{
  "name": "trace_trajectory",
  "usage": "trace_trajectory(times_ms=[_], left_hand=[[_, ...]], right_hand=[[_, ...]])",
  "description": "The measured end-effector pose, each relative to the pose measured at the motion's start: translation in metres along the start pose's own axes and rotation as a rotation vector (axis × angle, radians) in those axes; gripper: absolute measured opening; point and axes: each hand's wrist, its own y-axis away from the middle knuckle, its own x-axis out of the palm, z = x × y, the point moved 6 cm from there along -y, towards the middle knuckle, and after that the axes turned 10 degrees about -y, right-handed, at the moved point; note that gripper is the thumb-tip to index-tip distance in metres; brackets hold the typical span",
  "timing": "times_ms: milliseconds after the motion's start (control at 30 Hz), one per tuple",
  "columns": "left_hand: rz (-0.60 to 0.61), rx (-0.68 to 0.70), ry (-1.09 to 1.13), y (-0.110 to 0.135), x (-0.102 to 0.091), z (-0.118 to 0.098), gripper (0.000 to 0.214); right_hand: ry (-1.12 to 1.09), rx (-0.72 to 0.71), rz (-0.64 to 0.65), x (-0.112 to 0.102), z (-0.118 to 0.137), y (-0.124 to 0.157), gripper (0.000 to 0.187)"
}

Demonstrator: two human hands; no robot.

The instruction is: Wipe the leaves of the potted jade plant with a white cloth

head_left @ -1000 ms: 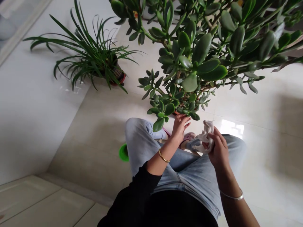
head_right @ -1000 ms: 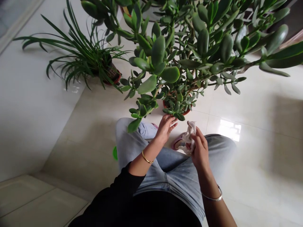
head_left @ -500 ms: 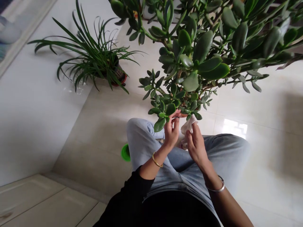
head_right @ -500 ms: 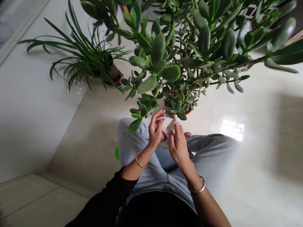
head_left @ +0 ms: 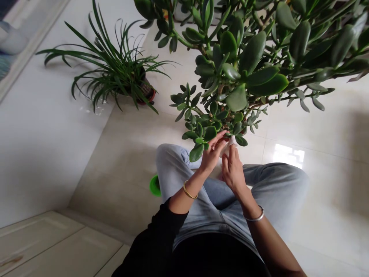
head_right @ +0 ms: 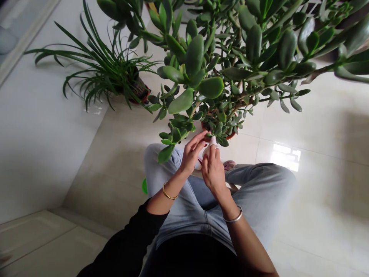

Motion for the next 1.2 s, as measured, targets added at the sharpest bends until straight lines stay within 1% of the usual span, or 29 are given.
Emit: trace_trajectory(times_ms=[267, 400, 600, 667, 767, 900, 1100, 1200], left_hand=[[0.006, -0.068, 0.074, -0.002, 0.004, -0.001, 0.034], [-0.003, -0.073, 0.066, -0.002, 0.006, -0.001, 0.035], [-0.037, -0.116, 0.069, -0.002, 0.006, -0.001, 0.034], [-0.040, -0.099, 0.072, -0.002, 0.006, -0.003, 0.032], [-0.007, -0.072, 0.111, -0.003, 0.008, -0.007, 0.031], [0.011, -0.083, 0.164, -0.004, 0.011, -0.009, 0.030], [0.007, -0.074, 0.122, -0.003, 0.012, -0.010, 0.030], [0.016, -0.077, 0.111, -0.003, 0.013, -0.009, 0.031]], right_hand=[[0.129, -0.042, 0.006, -0.001, 0.004, -0.004, 0.056], [0.199, -0.062, 0.018, -0.001, 0.008, -0.007, 0.057], [0.302, -0.084, 0.025, -0.002, 0.018, -0.011, 0.050], [0.311, -0.082, 0.021, -0.002, 0.019, -0.011, 0.050], [0.306, -0.062, 0.011, -0.003, 0.016, -0.008, 0.052], [0.281, -0.044, -0.011, -0.004, 0.010, -0.003, 0.055], [0.273, -0.018, -0.049, -0.005, 0.002, 0.003, 0.055], [0.275, -0.009, -0.038, -0.004, 0.001, 0.002, 0.054]])
